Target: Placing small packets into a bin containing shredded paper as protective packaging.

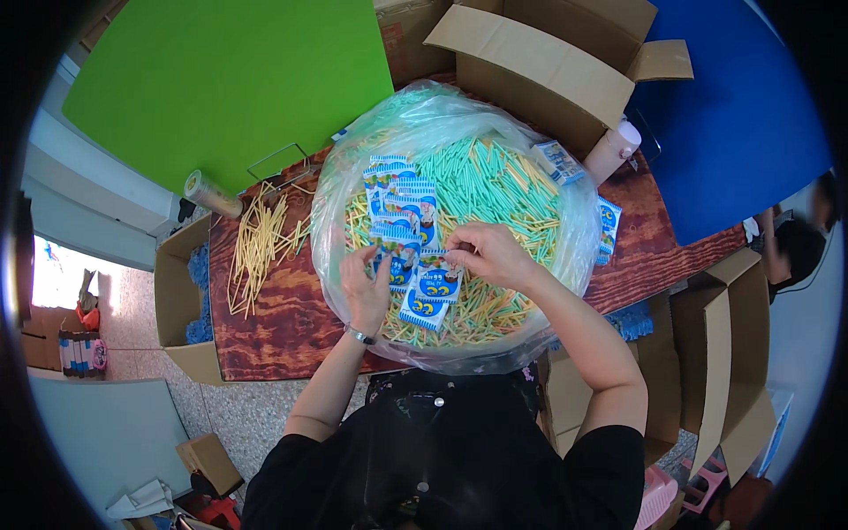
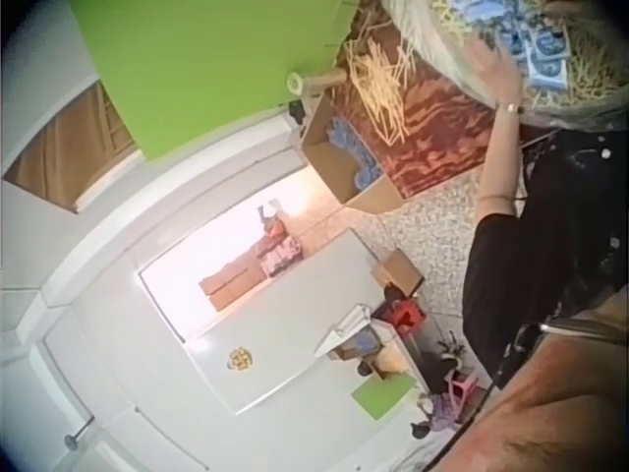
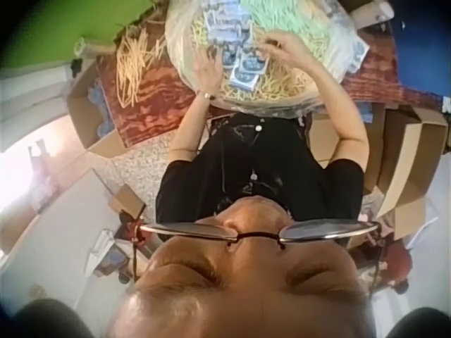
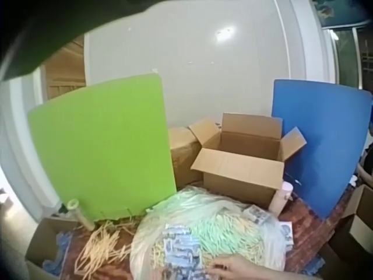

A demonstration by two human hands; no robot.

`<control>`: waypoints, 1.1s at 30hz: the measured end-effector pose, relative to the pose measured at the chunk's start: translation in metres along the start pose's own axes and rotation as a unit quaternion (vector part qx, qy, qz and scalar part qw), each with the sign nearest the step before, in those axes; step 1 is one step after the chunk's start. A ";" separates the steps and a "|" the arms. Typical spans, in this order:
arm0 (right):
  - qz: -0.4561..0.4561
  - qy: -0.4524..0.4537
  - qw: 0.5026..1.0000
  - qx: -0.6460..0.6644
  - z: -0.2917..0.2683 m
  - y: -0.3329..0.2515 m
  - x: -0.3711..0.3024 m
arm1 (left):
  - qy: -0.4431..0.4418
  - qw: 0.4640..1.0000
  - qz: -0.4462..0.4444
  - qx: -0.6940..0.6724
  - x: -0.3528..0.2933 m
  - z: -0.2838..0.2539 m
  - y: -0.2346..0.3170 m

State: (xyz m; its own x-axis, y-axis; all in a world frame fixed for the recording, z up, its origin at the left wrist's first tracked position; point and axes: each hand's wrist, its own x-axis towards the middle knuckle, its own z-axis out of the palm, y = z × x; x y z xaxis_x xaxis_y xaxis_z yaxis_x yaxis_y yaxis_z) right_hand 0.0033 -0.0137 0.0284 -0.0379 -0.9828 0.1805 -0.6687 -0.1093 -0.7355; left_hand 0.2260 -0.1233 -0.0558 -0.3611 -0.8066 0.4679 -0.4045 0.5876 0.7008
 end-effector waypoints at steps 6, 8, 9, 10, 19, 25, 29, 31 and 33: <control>0.067 -0.011 0.997 0.043 -0.009 -0.014 0.000 | -0.024 0.994 0.106 -0.008 0.007 -0.024 0.049; 0.024 0.003 0.999 0.027 -0.010 -0.019 0.000 | -0.069 0.989 0.117 -0.062 0.008 -0.020 0.059; 0.023 0.004 0.999 0.027 -0.009 -0.020 0.001 | -0.132 0.983 0.069 -0.109 0.009 -0.015 0.059; -0.008 0.015 1.000 0.019 -0.009 -0.020 0.000 | -0.194 0.968 0.021 -0.157 0.010 -0.013 0.059; -0.042 0.037 0.998 0.018 -0.016 -0.024 -0.007 | -0.245 0.954 -0.069 -0.161 0.010 -0.002 0.056; 0.088 0.043 0.987 0.129 -0.041 0.024 0.009 | -0.278 0.913 -0.150 -0.258 0.015 0.006 0.039; 0.121 0.119 0.963 -0.210 -0.073 0.118 0.029 | -0.284 0.887 -0.171 -0.320 0.020 0.007 0.045; 0.189 0.048 0.919 -0.343 -0.070 0.142 0.034 | -0.277 0.882 -0.178 -0.337 0.021 0.007 0.050; 0.212 0.033 0.907 -0.363 -0.060 0.141 0.040 | -0.262 0.868 -0.202 -0.370 0.022 0.003 0.054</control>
State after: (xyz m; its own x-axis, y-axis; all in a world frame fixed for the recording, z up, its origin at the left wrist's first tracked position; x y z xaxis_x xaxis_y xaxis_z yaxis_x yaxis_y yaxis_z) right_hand -0.1372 -0.0593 -0.0287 -0.4334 -0.9004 0.0379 -0.8956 0.4257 -0.1290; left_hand 0.1940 -0.1095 -0.0093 -0.7267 -0.6835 -0.0698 -0.0064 -0.0948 0.9955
